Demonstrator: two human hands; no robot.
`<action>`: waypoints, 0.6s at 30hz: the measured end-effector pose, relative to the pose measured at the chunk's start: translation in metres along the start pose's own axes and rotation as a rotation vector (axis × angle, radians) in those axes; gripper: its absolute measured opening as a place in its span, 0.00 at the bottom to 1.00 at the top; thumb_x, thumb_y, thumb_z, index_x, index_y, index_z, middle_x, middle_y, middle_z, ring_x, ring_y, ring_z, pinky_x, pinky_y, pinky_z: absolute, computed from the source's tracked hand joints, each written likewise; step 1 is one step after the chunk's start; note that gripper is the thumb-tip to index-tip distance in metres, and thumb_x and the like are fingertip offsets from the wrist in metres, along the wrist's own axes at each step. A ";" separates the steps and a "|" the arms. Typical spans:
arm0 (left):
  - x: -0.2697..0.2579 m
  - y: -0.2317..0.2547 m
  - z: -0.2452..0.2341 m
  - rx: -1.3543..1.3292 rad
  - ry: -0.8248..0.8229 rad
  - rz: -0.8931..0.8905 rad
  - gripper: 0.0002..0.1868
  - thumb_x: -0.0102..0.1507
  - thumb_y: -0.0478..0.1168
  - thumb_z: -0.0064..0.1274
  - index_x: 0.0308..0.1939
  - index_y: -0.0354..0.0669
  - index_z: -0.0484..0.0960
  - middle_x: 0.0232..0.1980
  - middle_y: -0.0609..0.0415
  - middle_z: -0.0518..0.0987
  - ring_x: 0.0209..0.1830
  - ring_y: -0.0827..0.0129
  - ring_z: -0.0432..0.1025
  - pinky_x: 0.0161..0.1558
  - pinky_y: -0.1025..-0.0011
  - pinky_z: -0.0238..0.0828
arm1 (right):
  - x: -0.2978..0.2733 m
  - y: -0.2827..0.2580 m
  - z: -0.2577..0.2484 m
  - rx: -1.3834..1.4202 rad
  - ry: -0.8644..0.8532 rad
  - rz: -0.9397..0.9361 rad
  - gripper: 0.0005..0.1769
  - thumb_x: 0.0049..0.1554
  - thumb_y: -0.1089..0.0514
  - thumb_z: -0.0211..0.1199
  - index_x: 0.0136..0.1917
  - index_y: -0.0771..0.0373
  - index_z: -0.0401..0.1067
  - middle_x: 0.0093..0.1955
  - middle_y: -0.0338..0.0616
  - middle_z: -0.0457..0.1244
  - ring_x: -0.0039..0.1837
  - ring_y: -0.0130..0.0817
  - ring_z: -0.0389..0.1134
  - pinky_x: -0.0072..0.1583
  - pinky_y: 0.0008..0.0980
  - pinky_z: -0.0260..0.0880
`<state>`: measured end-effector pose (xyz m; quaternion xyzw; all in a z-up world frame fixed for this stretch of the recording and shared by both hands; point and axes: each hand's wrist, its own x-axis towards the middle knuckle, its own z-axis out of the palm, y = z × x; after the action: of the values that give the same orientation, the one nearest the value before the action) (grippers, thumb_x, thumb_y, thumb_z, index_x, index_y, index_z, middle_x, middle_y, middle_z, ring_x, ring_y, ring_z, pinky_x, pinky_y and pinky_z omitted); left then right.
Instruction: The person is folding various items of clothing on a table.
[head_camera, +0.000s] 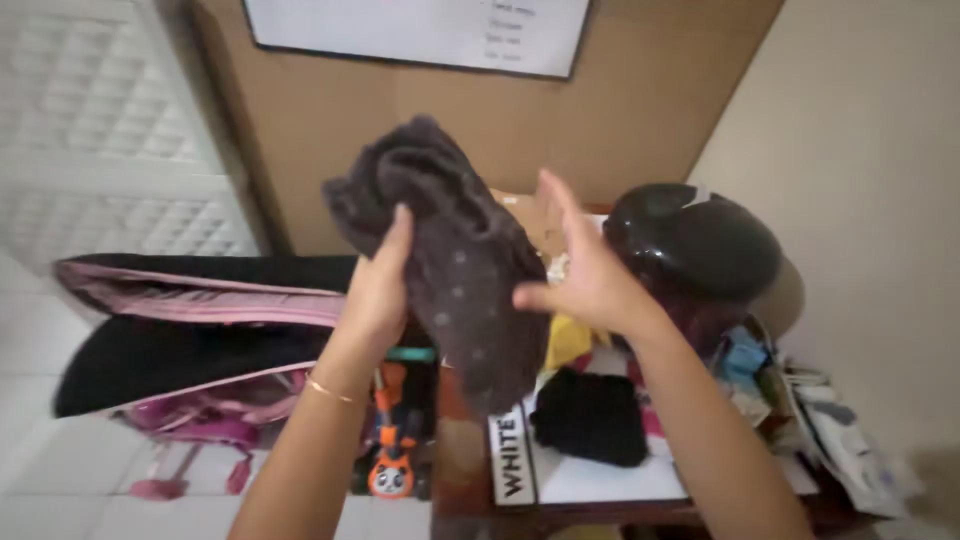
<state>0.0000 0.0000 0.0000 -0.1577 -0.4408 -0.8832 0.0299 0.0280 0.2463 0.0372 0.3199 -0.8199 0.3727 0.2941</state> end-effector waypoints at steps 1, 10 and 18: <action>-0.020 0.010 -0.004 0.009 0.014 -0.006 0.30 0.68 0.55 0.50 0.66 0.37 0.75 0.62 0.46 0.78 0.60 0.61 0.75 0.60 0.60 0.70 | -0.021 0.016 0.017 0.016 -0.006 0.006 0.57 0.46 0.45 0.78 0.78 0.67 0.51 0.74 0.59 0.52 0.74 0.50 0.55 0.70 0.42 0.58; -0.086 0.012 -0.133 -0.415 0.108 -0.233 0.29 0.70 0.58 0.43 0.66 0.42 0.75 0.63 0.48 0.79 0.59 0.56 0.75 0.61 0.57 0.73 | -0.101 -0.031 0.131 1.130 -0.239 0.707 0.37 0.51 0.59 0.71 0.72 0.68 0.64 0.65 0.49 0.66 0.65 0.42 0.67 0.66 0.43 0.67; -0.179 0.043 -0.121 0.674 0.182 0.413 0.36 0.67 0.45 0.52 0.76 0.42 0.55 0.71 0.45 0.66 0.50 0.54 0.59 0.50 0.54 0.57 | -0.033 -0.043 0.199 1.481 -0.151 0.897 0.10 0.62 0.61 0.61 0.55 0.68 0.73 0.53 0.49 0.70 0.53 0.39 0.73 0.58 0.41 0.77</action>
<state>0.1478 -0.1375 -0.0897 -0.1452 -0.6603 -0.6749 0.2956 0.0319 0.0748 -0.0773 0.0995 -0.4321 0.8690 -0.2195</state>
